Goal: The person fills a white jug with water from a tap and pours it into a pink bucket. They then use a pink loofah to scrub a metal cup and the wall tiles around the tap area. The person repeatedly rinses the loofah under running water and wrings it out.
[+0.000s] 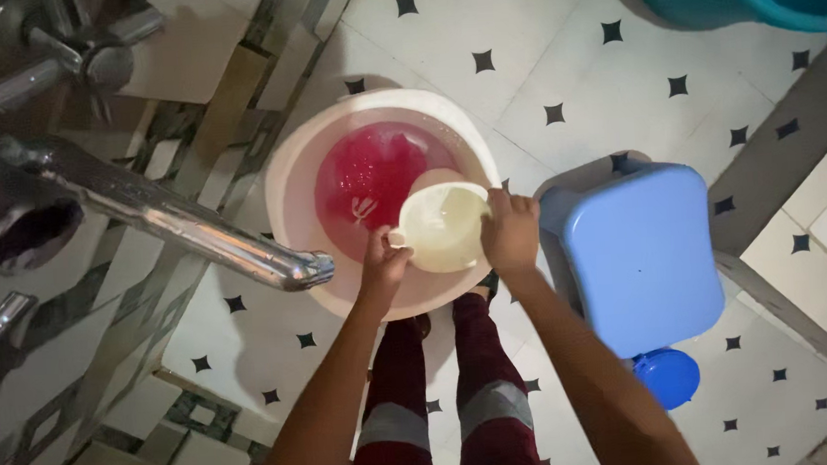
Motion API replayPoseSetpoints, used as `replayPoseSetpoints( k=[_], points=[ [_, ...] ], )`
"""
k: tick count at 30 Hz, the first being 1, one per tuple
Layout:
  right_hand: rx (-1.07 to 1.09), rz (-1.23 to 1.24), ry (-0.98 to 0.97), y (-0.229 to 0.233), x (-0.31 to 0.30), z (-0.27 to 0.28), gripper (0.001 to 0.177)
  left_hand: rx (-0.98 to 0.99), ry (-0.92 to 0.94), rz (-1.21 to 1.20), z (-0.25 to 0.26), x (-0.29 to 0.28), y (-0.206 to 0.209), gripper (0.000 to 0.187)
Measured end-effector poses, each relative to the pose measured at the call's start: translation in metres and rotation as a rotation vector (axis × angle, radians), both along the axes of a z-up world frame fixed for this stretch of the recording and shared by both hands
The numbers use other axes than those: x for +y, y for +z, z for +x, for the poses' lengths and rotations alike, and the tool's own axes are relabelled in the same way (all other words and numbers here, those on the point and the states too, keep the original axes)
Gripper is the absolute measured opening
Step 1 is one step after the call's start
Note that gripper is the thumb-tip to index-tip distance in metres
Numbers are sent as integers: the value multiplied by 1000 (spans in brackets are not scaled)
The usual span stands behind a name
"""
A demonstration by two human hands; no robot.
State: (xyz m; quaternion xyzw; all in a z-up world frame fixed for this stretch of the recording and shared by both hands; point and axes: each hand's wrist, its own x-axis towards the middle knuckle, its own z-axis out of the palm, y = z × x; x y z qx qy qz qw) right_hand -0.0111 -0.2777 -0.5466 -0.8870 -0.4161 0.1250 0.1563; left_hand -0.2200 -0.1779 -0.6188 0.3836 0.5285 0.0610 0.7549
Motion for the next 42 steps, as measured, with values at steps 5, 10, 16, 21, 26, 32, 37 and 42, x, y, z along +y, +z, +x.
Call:
replayPoseSetpoints(
  k=[5,10,16,21,26,32,37,42],
  points=[
    [-51,252,-145,58,8,-69,54,242,-184,-60,-9,29,9,57],
    [437,-63,-35,9,26,-162,41,-78,-4,205,-23,60,-26,49],
    [616,-76,8,-87,77,-171,67,317,-396,473,-16,102,-78,54],
    [706,-188,-76,-145,93,-150,59,336,-414,330,-26,94,-170,71],
    [800,-199,-172,-199,80,-126,51,434,-503,363,-38,76,-258,64],
    [901,-257,-275,-254,30,-107,42,505,-465,138,-41,48,-245,48],
    [914,-231,-283,-245,27,-112,35,575,-368,36,-33,43,-184,37],
    [834,-72,-239,-209,41,-144,28,535,-210,-34,-29,63,-103,33]
  ],
)
